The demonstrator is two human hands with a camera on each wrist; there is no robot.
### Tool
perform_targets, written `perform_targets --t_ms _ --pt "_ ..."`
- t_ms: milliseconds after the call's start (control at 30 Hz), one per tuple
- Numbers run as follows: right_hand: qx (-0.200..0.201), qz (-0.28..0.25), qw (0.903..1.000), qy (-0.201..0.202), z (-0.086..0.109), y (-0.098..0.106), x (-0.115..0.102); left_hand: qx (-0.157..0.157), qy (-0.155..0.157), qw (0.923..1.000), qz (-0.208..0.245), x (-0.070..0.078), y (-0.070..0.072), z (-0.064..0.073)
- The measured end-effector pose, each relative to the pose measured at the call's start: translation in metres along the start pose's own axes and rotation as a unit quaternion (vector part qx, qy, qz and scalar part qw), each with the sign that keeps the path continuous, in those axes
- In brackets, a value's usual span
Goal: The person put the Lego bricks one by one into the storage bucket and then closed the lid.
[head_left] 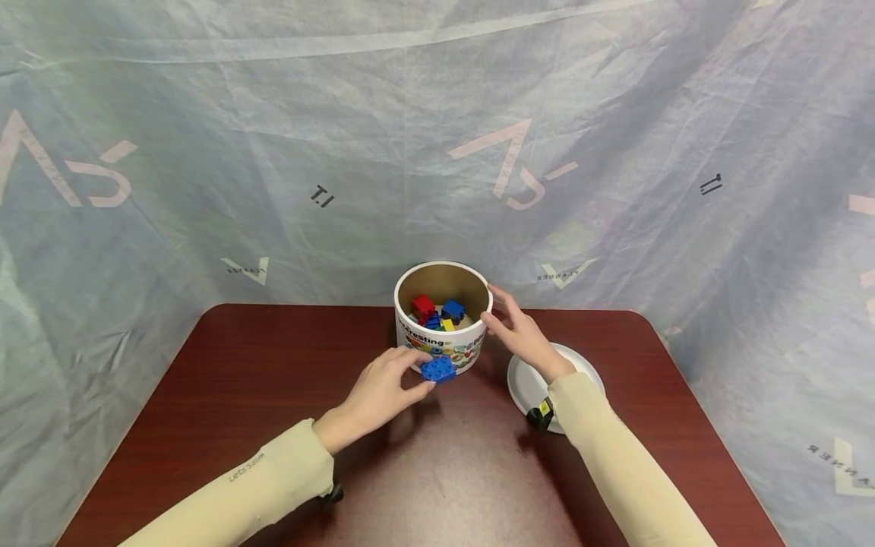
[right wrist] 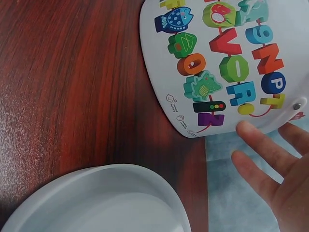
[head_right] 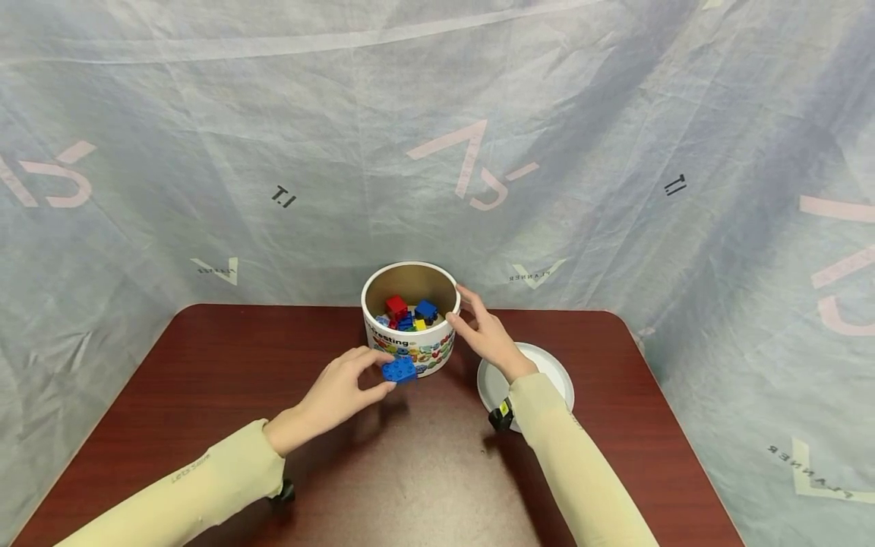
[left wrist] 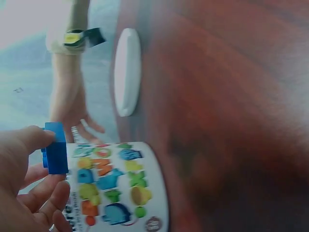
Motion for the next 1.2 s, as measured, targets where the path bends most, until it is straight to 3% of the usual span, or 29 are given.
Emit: perform_targets --t_ms 300,533,833,1200 --pt "-0.001 -0.022 0.9998 0.002 -0.001 0.000 0.002 0.023 -0.027 0.9994 0.003 0.010 0.030 -0.027" --pt "0.001 -0.031 0.9995 -0.002 -0.002 0.000 0.003 0.020 -0.028 0.9994 -0.006 0.004 0.041 -0.048" --pt "-0.004 -0.029 0.9995 -0.013 -0.003 0.000 0.003 0.001 -0.002 1.0000 -0.006 -0.013 0.042 -0.080" --pt "-0.010 -0.033 0.9992 -0.020 -0.001 0.000 0.003 -0.024 0.049 0.9976 -0.042 -0.033 0.030 -0.114"
Point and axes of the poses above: each hand's wrist, its own z-axis away from the middle knuckle, its own y-axis out of the back of the hand, x = y × z, the point moved 4 cm from there along -z, towards the middle knuckle, and after that the axes turned 3 degrees about -y, right-handed, at the moved point
